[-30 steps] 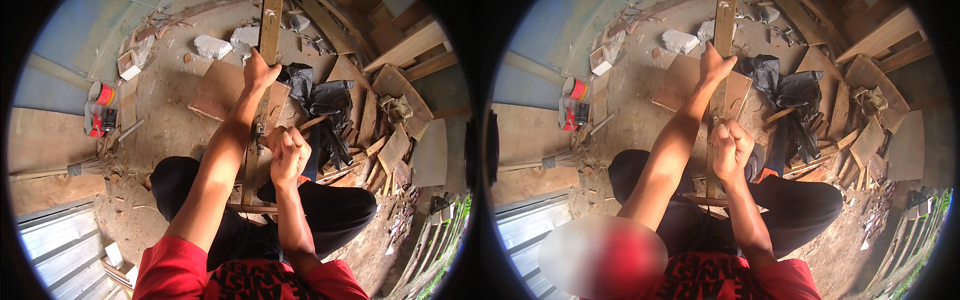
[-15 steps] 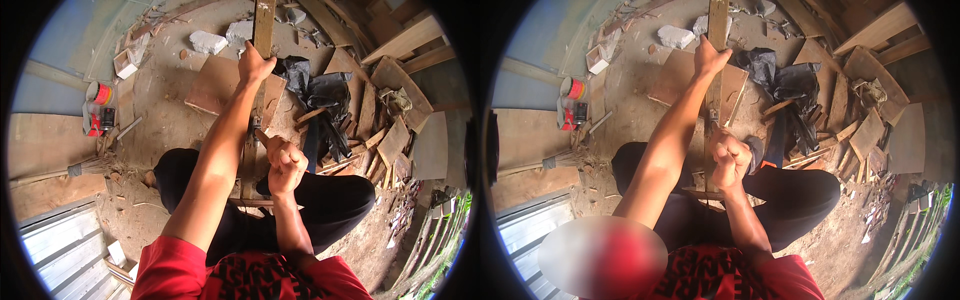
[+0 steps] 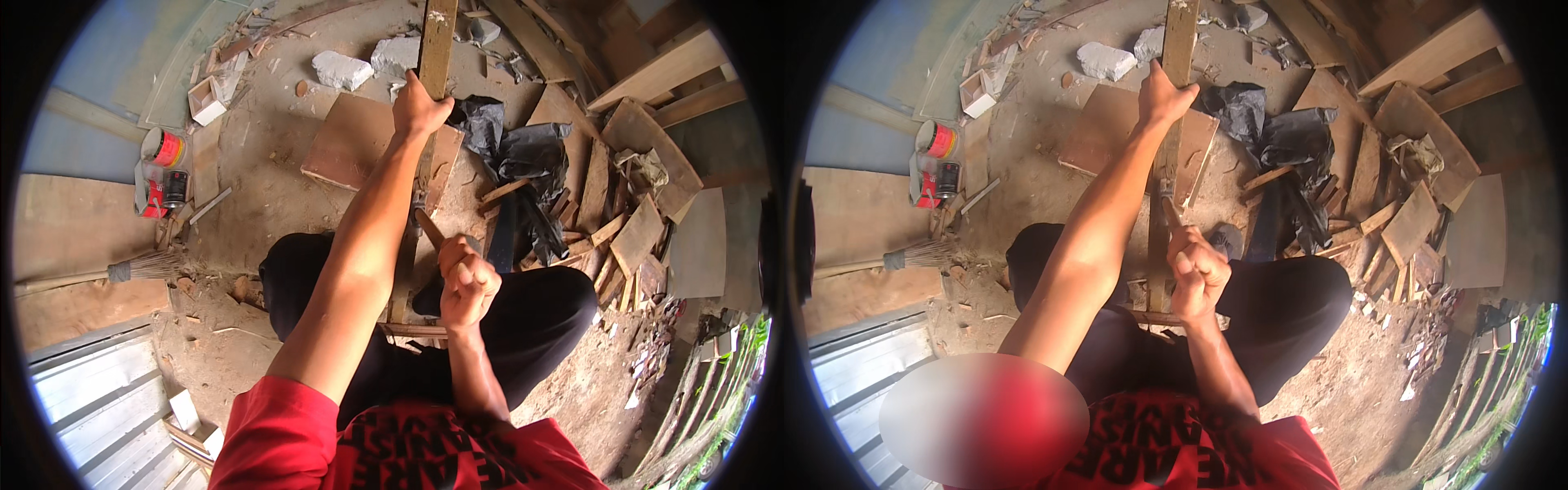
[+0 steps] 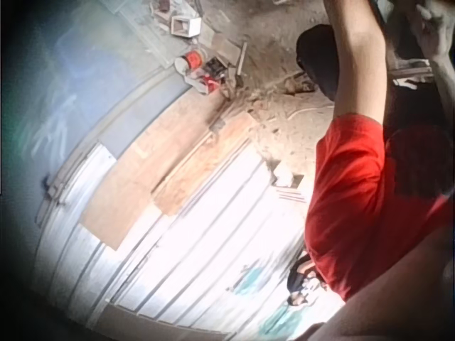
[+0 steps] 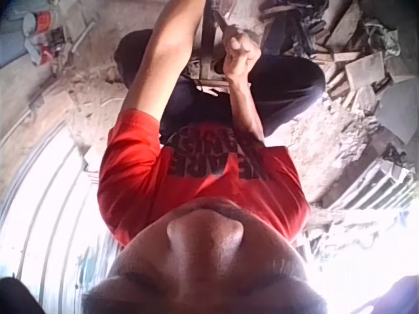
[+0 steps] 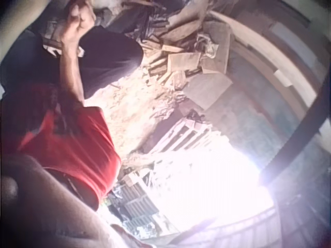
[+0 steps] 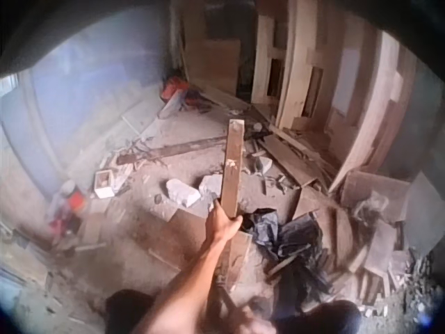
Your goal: The person sits on the floor and repeatedly strikes a long wooden plank with a hammer to break it into smaller pieces. The person repositions the plank several times to continue breaking it.
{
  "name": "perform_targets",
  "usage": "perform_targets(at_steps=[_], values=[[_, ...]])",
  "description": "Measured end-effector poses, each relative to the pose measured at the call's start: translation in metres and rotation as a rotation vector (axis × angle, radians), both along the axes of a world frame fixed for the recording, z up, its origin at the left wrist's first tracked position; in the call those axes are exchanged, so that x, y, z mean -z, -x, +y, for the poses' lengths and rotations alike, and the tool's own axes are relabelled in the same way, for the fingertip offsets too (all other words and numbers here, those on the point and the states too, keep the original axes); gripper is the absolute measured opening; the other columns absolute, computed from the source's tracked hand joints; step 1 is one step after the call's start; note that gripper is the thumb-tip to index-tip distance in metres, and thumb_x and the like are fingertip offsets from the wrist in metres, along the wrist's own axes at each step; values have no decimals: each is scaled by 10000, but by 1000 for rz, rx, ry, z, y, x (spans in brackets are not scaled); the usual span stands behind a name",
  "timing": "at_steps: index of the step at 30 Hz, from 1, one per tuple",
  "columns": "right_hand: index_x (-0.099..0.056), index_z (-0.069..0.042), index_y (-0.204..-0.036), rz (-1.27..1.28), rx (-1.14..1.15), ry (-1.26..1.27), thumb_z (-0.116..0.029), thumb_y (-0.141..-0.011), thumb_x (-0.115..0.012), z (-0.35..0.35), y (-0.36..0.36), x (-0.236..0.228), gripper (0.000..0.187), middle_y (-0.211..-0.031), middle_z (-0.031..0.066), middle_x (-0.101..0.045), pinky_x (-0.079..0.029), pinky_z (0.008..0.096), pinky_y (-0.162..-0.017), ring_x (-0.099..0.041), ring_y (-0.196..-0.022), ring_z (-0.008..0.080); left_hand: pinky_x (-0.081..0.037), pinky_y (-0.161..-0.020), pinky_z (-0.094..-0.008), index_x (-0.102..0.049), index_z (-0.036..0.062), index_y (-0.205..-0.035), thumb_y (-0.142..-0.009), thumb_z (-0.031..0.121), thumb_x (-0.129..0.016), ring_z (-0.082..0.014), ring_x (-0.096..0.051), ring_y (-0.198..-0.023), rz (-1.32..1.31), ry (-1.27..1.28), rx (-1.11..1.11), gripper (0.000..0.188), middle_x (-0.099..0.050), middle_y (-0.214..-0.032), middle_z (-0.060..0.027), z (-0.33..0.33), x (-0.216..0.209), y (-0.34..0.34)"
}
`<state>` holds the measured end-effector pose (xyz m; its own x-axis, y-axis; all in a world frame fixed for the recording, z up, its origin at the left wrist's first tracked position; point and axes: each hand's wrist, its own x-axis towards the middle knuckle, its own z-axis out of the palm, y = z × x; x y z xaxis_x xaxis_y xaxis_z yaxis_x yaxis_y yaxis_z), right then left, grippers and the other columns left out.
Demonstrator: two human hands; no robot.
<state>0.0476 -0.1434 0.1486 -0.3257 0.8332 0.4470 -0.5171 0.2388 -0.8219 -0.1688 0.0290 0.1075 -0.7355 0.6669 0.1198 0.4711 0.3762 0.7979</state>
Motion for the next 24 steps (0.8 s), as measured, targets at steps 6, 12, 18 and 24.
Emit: perform_targets(at_steps=[6,12,18,24], values=[[-396,-59,-616,-139,-87,-41,-221,-938,-504,2,3,-15,376,-610,40,-441,-346,332,-641,-410,-587,167,-546,-881,-452,-440,-97,-1272,-671,299,-767,-413,-664,-989,14,-53,-14,791,-668,-1071,-278,3,3,0],[-346,-50,-580,-38,-72,78,-249,-1041,-404,32,16,-19,506,-552,8,-390,-272,286,-479,-354,-513,98,-535,-877,-460,-483,-42,-1173,-673,308,-799,-413,-667,-987,-38,-59,-29,687,-680,-1039,-269,0,3,-3],[-381,-54,-558,0,65,349,-185,-1019,-423,69,60,-52,480,-516,3,-395,-274,280,-476,-346,-487,86,-531,-885,-460,-468,-55,-1206,-679,310,-800,-416,-663,-1000,-67,-35,-32,722,-673,-1060,-276,-1,-1,-6],[-346,-52,-568,-140,139,56,-290,-1060,-352,26,48,-30,546,-500,12,-384,-271,295,-466,-341,-464,94,-537,-864,-481,-462,-40,-1125,-679,299,-772,-428,-666,-965,-60,-64,-48,640,-676,-1031,-275,-2,1,-8]])
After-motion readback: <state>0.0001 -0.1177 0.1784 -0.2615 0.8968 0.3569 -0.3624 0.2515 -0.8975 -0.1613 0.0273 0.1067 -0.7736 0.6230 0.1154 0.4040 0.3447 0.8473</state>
